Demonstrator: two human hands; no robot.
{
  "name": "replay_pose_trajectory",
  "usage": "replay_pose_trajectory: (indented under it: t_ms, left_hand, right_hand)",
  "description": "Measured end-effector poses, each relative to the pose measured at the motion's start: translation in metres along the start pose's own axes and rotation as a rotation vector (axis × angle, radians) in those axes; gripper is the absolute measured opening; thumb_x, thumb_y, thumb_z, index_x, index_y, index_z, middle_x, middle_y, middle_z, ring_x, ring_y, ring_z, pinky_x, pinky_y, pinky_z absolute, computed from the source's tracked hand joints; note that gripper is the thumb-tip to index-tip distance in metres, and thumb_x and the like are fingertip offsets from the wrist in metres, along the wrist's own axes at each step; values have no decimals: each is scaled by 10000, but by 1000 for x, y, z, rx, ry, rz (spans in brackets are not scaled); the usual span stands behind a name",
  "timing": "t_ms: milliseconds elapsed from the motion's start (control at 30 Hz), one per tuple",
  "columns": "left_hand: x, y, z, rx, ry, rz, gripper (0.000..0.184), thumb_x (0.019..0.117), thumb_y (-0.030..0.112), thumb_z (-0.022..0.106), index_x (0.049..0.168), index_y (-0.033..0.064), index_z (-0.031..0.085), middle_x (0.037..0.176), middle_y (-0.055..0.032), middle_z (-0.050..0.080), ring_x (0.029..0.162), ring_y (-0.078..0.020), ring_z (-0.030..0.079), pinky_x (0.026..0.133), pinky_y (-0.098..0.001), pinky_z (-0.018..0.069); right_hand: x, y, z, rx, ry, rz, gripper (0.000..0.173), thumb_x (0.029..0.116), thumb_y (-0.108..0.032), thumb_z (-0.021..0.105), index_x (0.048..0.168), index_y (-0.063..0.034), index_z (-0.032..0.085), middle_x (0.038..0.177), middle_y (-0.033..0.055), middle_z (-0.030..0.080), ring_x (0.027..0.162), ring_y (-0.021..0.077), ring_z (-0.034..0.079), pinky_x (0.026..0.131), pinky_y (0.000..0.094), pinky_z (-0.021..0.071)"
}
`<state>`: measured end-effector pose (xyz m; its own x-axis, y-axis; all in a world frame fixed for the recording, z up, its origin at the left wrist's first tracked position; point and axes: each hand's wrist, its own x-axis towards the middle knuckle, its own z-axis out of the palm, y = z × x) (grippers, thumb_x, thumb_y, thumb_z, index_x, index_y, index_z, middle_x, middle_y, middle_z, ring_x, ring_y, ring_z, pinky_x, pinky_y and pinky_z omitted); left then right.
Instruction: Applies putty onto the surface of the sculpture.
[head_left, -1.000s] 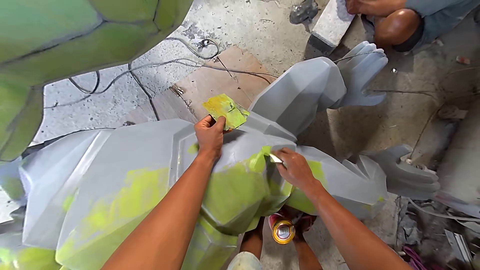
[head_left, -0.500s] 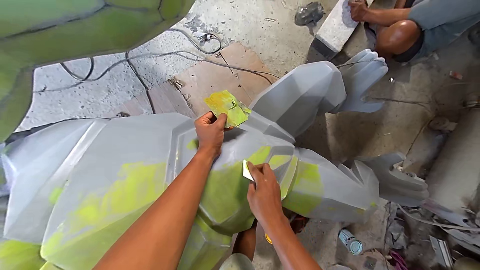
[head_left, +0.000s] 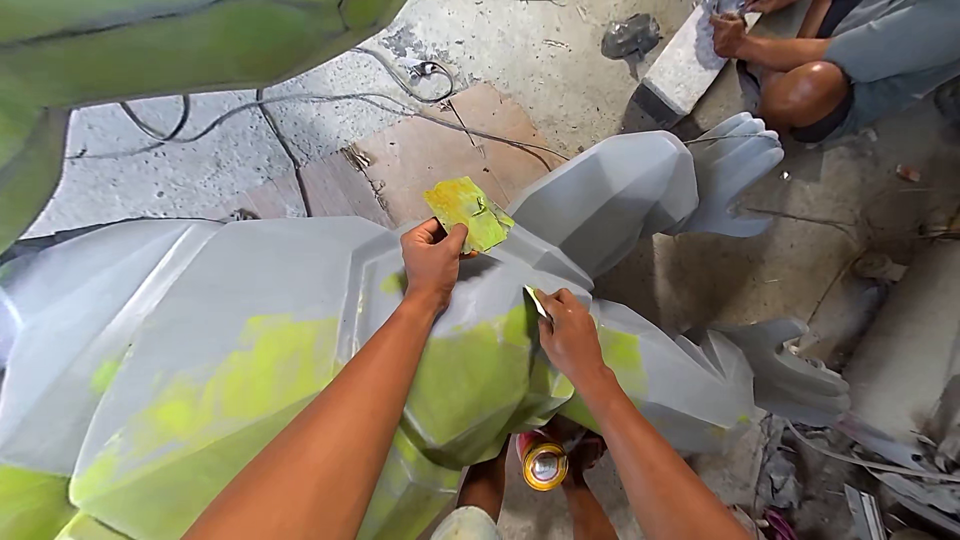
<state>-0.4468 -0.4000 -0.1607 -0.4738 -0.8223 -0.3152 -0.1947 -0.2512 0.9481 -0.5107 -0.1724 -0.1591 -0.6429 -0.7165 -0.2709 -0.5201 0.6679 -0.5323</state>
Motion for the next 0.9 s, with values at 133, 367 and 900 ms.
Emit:
replay_pose_trajectory:
  t_ms: [133, 367, 900]
  left_hand:
    - [-1, 2, 0, 6, -7, -9, 89, 958, 84, 642, 923, 36, 708, 810, -51, 726, 720, -162, 725, 678, -366, 639]
    - [-1, 1, -1, 1, -2, -19, 77, 946, 79, 660, 914, 33, 712, 799, -61, 728, 706, -163, 724, 669, -359, 639]
    - [-1, 1, -1, -56, -26, -22, 78, 946, 58, 651, 916, 25, 715, 794, -65, 724, 701, -164, 720, 657, -355, 637]
  right_hand:
    - [-33, 6, -1, -152, -74, -80, 374, 933, -121, 667, 1305, -122, 705, 1048, 99, 651, 815, 222, 682, 647, 400, 600]
    - [-33, 33, -28, 50, -16, -66, 434, 957, -122, 592, 1381, -178, 666, 1191, 56, 684, 970, 188, 692, 775, 415, 611]
    - [-27, -74, 0, 191, 51, 304, 408, 955, -71, 565, 1292, -236, 726, 1134, 39, 642, 1016, 185, 639, 804, 412, 580]
